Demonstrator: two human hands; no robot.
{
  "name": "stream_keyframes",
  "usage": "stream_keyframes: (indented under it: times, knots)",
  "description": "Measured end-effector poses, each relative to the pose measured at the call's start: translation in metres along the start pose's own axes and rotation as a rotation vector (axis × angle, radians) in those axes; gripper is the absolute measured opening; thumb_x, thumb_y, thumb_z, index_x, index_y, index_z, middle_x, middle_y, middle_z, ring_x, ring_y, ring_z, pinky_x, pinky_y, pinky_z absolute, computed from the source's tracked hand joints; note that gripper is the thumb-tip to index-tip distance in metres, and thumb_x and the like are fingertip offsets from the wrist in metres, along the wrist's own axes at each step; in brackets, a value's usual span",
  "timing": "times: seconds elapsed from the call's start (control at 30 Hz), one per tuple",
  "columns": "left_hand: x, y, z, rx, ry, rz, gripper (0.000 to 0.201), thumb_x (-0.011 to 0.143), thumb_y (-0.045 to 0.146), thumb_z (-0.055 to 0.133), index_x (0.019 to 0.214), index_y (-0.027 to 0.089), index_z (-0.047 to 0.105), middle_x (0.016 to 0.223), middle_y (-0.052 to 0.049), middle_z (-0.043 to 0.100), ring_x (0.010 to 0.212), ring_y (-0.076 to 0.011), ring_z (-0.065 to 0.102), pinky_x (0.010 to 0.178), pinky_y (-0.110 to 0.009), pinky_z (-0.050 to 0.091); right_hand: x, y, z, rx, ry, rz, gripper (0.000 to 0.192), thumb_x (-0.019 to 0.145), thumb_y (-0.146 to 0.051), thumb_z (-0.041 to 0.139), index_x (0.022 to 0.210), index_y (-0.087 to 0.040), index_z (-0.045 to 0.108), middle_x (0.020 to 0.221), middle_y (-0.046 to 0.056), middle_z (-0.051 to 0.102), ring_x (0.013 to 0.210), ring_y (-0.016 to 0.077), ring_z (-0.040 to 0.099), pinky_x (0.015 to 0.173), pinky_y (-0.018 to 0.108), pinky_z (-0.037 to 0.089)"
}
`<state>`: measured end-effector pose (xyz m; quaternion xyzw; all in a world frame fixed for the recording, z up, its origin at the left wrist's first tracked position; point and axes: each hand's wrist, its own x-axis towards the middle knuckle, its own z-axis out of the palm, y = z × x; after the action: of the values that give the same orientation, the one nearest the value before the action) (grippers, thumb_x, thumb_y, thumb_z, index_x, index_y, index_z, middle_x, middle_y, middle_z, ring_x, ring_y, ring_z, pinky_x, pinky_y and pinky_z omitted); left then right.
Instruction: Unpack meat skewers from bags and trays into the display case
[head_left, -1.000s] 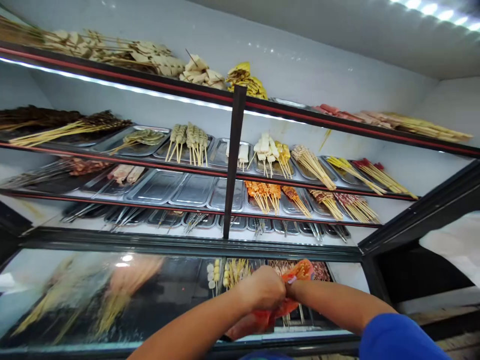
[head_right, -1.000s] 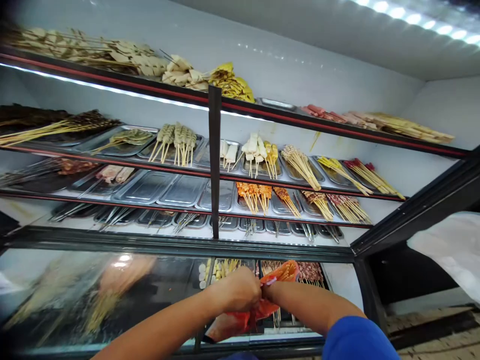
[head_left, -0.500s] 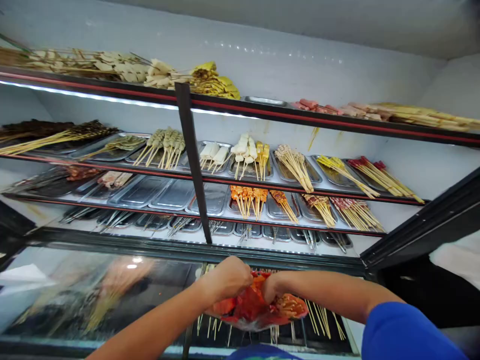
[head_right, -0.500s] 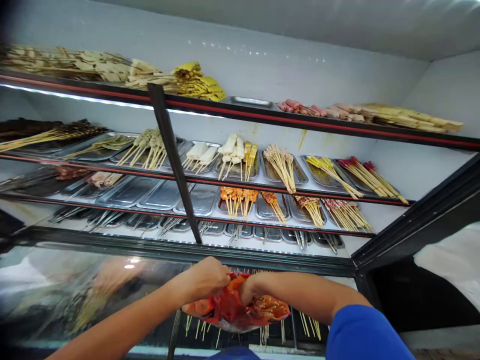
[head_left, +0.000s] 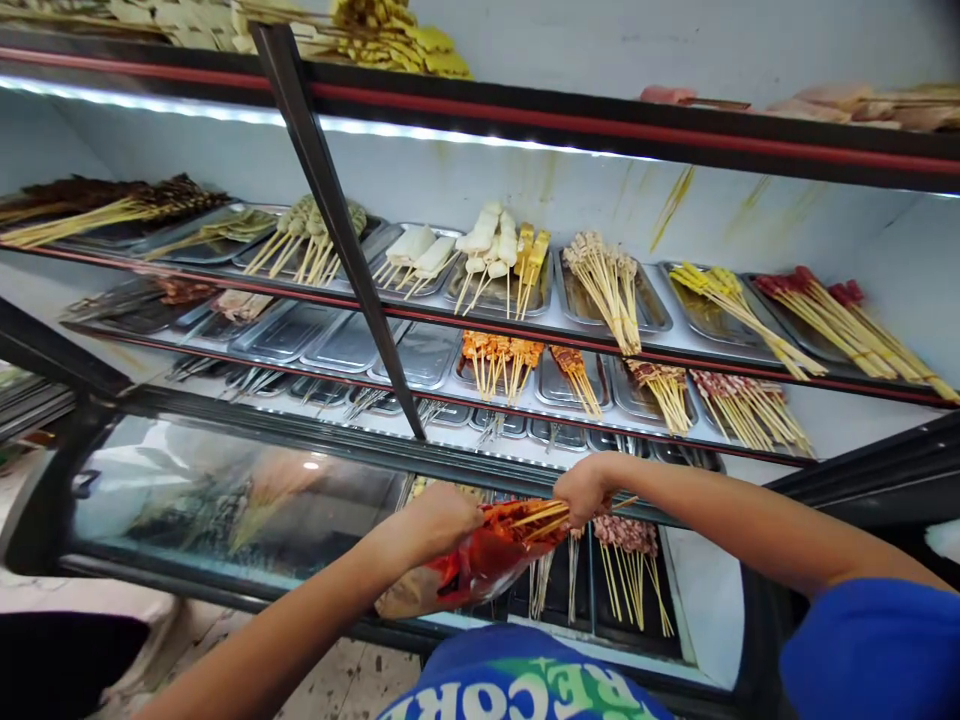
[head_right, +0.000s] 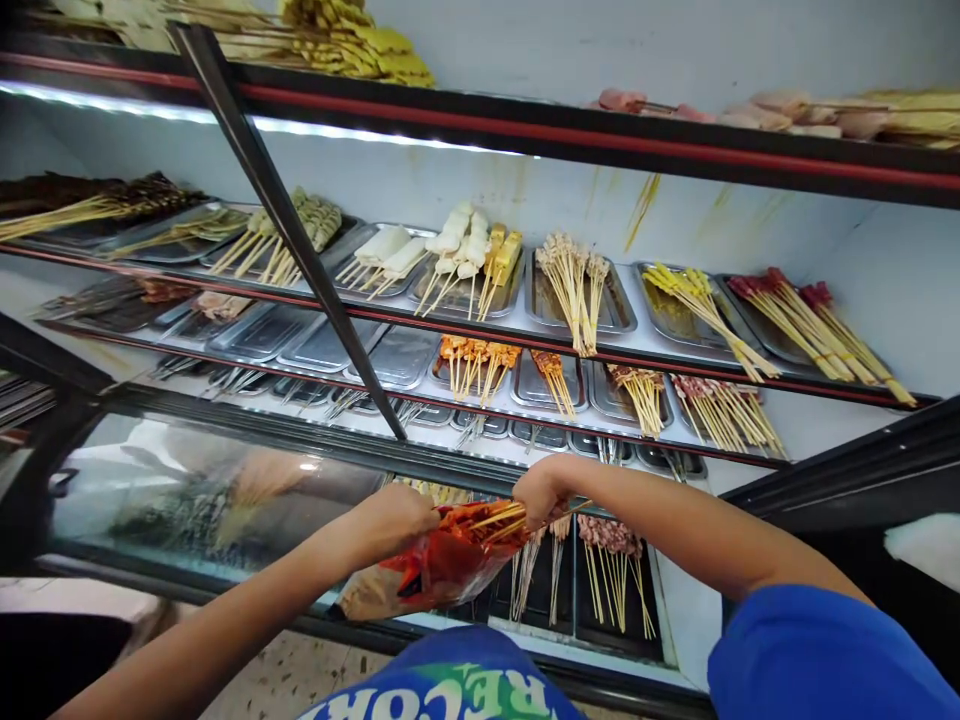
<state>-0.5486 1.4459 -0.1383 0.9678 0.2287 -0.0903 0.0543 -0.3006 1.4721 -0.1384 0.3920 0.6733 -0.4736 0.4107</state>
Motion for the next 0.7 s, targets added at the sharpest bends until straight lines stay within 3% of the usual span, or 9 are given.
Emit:
stream_keyframes:
  times: [0.27, 0.33, 0.47, 0.57, 0.7]
  knots:
    - [-0.002, -0.024, 0.007, 0.047, -0.053, 0.052, 0.014, 0.074, 0.005, 0.051, 0.069, 0.011, 0.063, 0.068, -0.009, 0.066, 0.060, -0.0249, 0.063, 0.046, -0.027, 0.038, 0.020, -0.017, -0.027, -0.186, 0.164, 0.052, 0.012, 0.056, -0.016, 0.063, 0.059, -0.016, 0.051, 0.048, -0.005, 0.045, 0.051, 0.0122, 0.048, 0.052, 0.026, 0.039]
    - [-0.006, -0.029, 0.006, 0.044, -0.054, 0.049, 0.013, 0.075, 0.007, 0.053, 0.069, 0.012, 0.063, 0.068, -0.009, 0.066, 0.060, -0.0241, 0.062, 0.047, -0.026, 0.038, 0.027, -0.014, -0.035, -0.118, 0.088, 0.109, 0.011, 0.055, -0.015, 0.063, 0.058, -0.015, 0.053, 0.050, -0.004, 0.047, 0.055, 0.0139, 0.052, 0.055, 0.026, 0.041]
    - [-0.010, -0.036, 0.005, 0.039, -0.054, 0.025, 0.014, 0.077, 0.008, 0.052, 0.068, 0.013, 0.062, 0.069, -0.008, 0.066, 0.060, -0.0246, 0.062, 0.047, -0.027, 0.036, 0.039, 0.002, -0.037, 0.184, -0.266, 0.240, 0.005, 0.058, -0.010, 0.054, 0.055, -0.012, 0.051, 0.053, 0.001, 0.055, 0.057, 0.0163, 0.058, 0.053, 0.026, 0.045]
    - [-0.009, -0.038, 0.008, 0.039, -0.060, 0.035, 0.014, 0.078, 0.009, 0.052, 0.069, 0.013, 0.063, 0.069, -0.008, 0.066, 0.060, -0.0252, 0.063, 0.046, -0.028, 0.036, 0.042, 0.011, -0.032, 0.251, -0.272, 0.143, 0.004, 0.058, -0.009, 0.053, 0.059, -0.013, 0.051, 0.052, 0.002, 0.059, 0.047, 0.0128, 0.054, 0.045, 0.022, 0.039]
    - [-0.007, -0.040, 0.013, 0.020, -0.057, 0.047, 0.012, 0.076, 0.008, 0.054, 0.071, 0.012, 0.064, 0.069, -0.008, 0.066, 0.061, -0.0238, 0.062, 0.048, -0.027, 0.038, 0.027, 0.015, -0.035, 0.275, -0.221, 0.048, 0.007, 0.057, -0.011, 0.054, 0.059, -0.015, 0.049, 0.043, -0.005, 0.053, 0.038, 0.0089, 0.045, 0.041, 0.020, 0.034]
